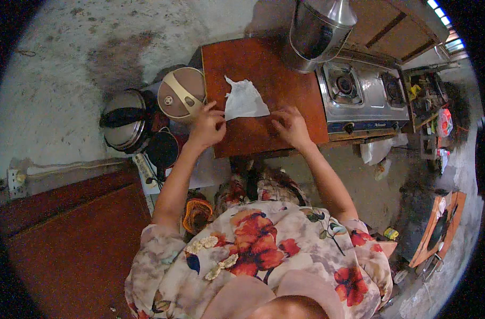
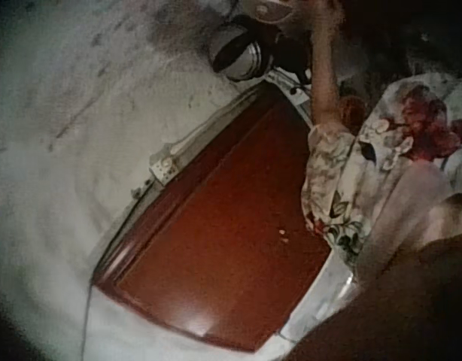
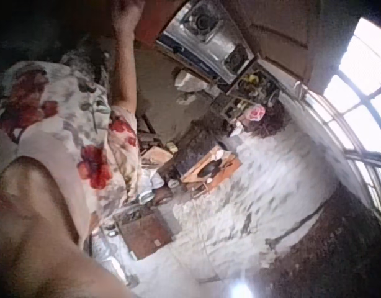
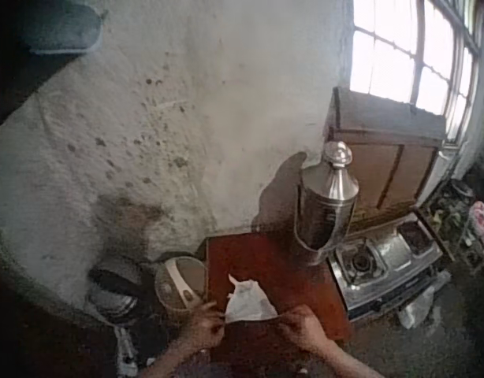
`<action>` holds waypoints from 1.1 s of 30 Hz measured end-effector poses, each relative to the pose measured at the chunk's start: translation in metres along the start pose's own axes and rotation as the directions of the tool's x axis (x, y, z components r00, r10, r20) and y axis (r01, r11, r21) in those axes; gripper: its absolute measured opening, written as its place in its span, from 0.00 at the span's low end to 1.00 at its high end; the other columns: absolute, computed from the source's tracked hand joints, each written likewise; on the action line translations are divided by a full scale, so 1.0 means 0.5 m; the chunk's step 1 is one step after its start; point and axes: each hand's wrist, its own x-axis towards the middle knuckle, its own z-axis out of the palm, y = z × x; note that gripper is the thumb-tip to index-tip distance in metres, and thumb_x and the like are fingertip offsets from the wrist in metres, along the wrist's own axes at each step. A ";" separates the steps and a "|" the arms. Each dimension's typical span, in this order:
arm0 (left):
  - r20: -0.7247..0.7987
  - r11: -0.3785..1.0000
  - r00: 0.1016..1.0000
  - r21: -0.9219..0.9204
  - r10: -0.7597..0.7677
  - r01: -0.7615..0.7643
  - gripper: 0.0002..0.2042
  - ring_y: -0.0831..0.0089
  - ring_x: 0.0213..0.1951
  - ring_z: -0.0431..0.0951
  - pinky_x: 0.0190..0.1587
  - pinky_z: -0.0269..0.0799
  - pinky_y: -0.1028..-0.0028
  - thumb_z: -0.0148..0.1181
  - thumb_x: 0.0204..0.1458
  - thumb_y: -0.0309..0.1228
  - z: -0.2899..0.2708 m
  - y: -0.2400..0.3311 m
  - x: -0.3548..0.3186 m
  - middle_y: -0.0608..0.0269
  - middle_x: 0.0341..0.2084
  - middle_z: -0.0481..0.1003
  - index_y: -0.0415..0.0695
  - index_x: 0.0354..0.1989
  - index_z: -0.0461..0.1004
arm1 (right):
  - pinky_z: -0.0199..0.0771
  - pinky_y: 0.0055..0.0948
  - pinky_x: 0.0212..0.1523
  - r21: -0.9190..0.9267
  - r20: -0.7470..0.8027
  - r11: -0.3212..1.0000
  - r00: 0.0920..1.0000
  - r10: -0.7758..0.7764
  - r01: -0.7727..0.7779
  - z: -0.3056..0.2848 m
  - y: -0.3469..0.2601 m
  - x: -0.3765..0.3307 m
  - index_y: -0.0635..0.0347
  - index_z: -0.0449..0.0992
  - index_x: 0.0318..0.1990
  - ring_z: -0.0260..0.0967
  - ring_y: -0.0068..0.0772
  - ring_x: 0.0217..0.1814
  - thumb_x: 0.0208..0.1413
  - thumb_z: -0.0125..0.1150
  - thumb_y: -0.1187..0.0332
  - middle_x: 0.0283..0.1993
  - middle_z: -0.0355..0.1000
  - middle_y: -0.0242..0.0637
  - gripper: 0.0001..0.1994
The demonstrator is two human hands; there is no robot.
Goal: The person wipes a countertop with a cloth, moves a metal pot, moves a knife, rinses the cloth at a sink, and applies liquid from a bottle onto the cloth.
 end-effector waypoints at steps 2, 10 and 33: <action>-0.053 0.995 0.997 0.088 -0.048 0.053 0.13 0.51 0.59 0.60 0.61 0.55 0.54 0.56 0.46 0.31 0.000 -0.002 0.032 0.53 0.49 0.71 0.40 0.40 0.75 | 0.69 0.40 0.43 0.124 0.040 0.986 0.994 0.104 -0.109 -0.010 0.016 -0.023 0.61 0.77 0.37 0.68 0.49 0.40 0.44 0.62 0.72 0.35 0.72 0.45 0.10; -0.096 0.883 0.931 0.296 -0.351 0.363 0.40 0.51 0.69 0.28 0.67 0.23 0.55 0.35 0.57 0.57 0.204 0.108 0.169 0.50 0.68 0.33 0.37 0.67 0.38 | 0.70 0.39 0.36 0.238 0.266 0.968 0.964 0.012 -0.078 -0.072 -0.050 -0.088 0.64 0.77 0.34 0.70 0.50 0.36 0.48 0.59 0.74 0.32 0.72 0.48 0.06; -0.223 0.802 0.884 0.373 -0.410 0.466 0.37 0.49 0.68 0.35 0.67 0.30 0.57 0.33 0.59 0.52 0.137 -0.251 0.389 0.41 0.66 0.40 0.29 0.64 0.44 | 0.70 0.24 0.31 0.168 0.234 0.682 0.701 0.674 -0.712 -0.178 0.109 -0.411 0.65 0.77 0.36 0.71 0.26 0.32 0.53 0.58 0.73 0.33 0.75 0.39 0.06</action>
